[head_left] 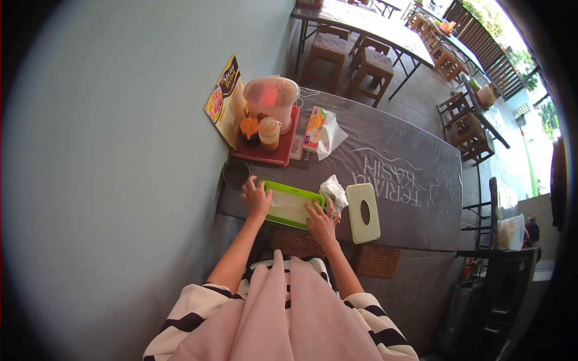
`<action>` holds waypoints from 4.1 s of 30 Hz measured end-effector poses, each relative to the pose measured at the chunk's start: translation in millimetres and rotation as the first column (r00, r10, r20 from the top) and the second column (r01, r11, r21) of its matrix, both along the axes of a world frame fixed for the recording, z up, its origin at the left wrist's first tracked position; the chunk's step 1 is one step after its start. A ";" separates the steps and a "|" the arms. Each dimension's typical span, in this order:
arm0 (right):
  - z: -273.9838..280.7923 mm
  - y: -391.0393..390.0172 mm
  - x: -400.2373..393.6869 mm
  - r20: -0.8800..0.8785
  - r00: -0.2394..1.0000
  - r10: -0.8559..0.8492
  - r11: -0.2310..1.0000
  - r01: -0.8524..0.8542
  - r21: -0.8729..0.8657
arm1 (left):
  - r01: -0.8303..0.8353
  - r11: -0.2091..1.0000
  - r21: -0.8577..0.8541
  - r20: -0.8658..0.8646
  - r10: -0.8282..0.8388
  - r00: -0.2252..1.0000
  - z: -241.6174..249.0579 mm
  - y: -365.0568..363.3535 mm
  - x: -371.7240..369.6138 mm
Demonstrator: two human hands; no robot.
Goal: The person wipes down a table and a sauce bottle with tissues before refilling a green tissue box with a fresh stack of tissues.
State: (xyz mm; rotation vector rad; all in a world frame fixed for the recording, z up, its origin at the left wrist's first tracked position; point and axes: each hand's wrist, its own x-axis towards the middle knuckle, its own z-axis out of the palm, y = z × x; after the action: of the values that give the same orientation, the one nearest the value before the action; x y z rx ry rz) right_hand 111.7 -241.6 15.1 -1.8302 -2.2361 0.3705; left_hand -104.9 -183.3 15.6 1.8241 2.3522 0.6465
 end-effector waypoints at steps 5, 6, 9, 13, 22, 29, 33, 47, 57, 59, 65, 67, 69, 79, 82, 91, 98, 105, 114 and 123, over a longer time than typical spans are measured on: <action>-4.9 2.6 -1.7 0.021 0.999 -0.049 0.996 0.051 -0.071 | 0.302 0.952 0.052 -0.011 -0.302 0.953 2.3 -18.4 5.7; -4.7 2.3 -2.7 0.025 0.999 -0.048 0.995 0.050 -0.083 | 0.472 0.882 0.000 -0.049 -0.471 0.881 3.1 -24.4 7.0; -3.7 4.3 -4.0 0.054 0.997 -0.052 0.989 0.059 -0.138 | 0.534 0.817 -0.217 -0.060 -0.557 0.828 5.1 -37.1 20.1; 4.1 2.6 4.3 -0.053 0.999 0.012 1.000 -0.013 -0.019 | 0.464 0.781 -0.418 -0.026 -0.521 0.853 10.9 -34.5 23.5; -39.1 -25.7 86.9 0.041 0.783 -0.620 0.778 0.608 0.156 | 0.456 0.648 -0.610 0.045 -0.546 0.836 10.5 -31.3 22.4; -32.4 -32.7 107.4 0.175 0.753 -0.634 0.765 0.644 0.004 | 0.466 0.627 -0.624 0.035 -0.573 0.819 5.7 -43.4 33.0; -28.9 -24.6 109.0 0.055 0.729 -0.682 0.730 0.683 -0.011 | 0.475 0.548 -0.688 0.078 -0.595 0.800 10.2 -38.6 33.9; 64.9 -5.3 13.9 -0.240 0.971 0.025 0.989 0.011 0.147 | 0.390 0.913 -0.120 0.249 -0.353 0.902 20.9 -50.9 -3.9; 43.7 1.9 -22.0 -0.162 0.948 0.273 0.962 -0.270 0.038 | -0.024 0.998 0.058 0.671 -0.021 0.742 8.7 -63.9 -67.8; 43.1 3.6 -23.3 -0.145 0.951 0.274 0.961 -0.275 0.017 | 0.003 0.996 0.091 0.642 -0.061 0.765 7.5 -64.7 -63.7; 37.0 1.7 -20.3 -0.108 0.954 0.279 0.960 -0.277 0.037 | 0.040 0.997 0.070 0.570 -0.073 0.818 -15.3 -63.8 -55.6; 38.0 2.0 -20.1 -0.114 0.955 0.274 0.962 -0.272 0.035 | 0.016 0.999 0.028 0.632 -0.030 0.774 -18.8 -63.4 -53.8; 39.9 3.8 -20.8 -0.102 0.955 0.277 0.961 -0.276 0.018 | 0.019 1.000 0.011 0.695 -0.022 0.718 -20.7 -63.0 -56.0; 38.9 10.4 -6.2 -0.142 0.911 0.388 0.918 -0.395 -0.027 | 0.025 0.999 0.027 0.663 -0.037 0.748 -15.9 -62.0 -54.7; 34.0 7.8 0.4 -0.298 0.882 0.365 0.928 -0.369 0.045 | 0.024 1.000 0.019 0.653 -0.031 0.757 -13.5 -61.7 -54.7; 36.9 0.4 -13.7 -0.172 0.956 0.239 0.964 -0.213 0.158 | -0.017 0.999 -0.044 0.712 0.044 0.701 -1.4 -62.5 -53.5; 39.8 18.8 -46.4 -0.275 0.936 0.219 0.973 -0.230 -0.007 | 0.018 0.999 -0.045 0.702 0.019 0.711 -2.5 -61.4 -57.0; 51.8 51.4 -73.4 -0.140 0.970 0.200 0.856 -0.242 -0.458 | 0.033 0.998 -0.046 0.692 0.009 0.721 -7.7 -61.3 -58.8; 49.3 60.5 -82.8 -0.096 0.995 0.012 0.667 -0.079 -0.740 | 0.033 0.998 -0.046 0.668 0.006 0.744 1.2 -62.0 -56.6; 46.9 59.9 -86.0 -0.035 0.998 -0.050 0.706 0.011 -0.709 | 0.025 0.999 -0.038 0.695 0.009 0.719 1.4 -62.9 -55.3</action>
State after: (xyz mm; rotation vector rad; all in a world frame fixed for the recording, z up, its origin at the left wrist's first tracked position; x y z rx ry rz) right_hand 25.7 -181.8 62.0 -2.1321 -2.1757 1.4337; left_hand -160.1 -246.2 17.0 1.2374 1.8134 1.0455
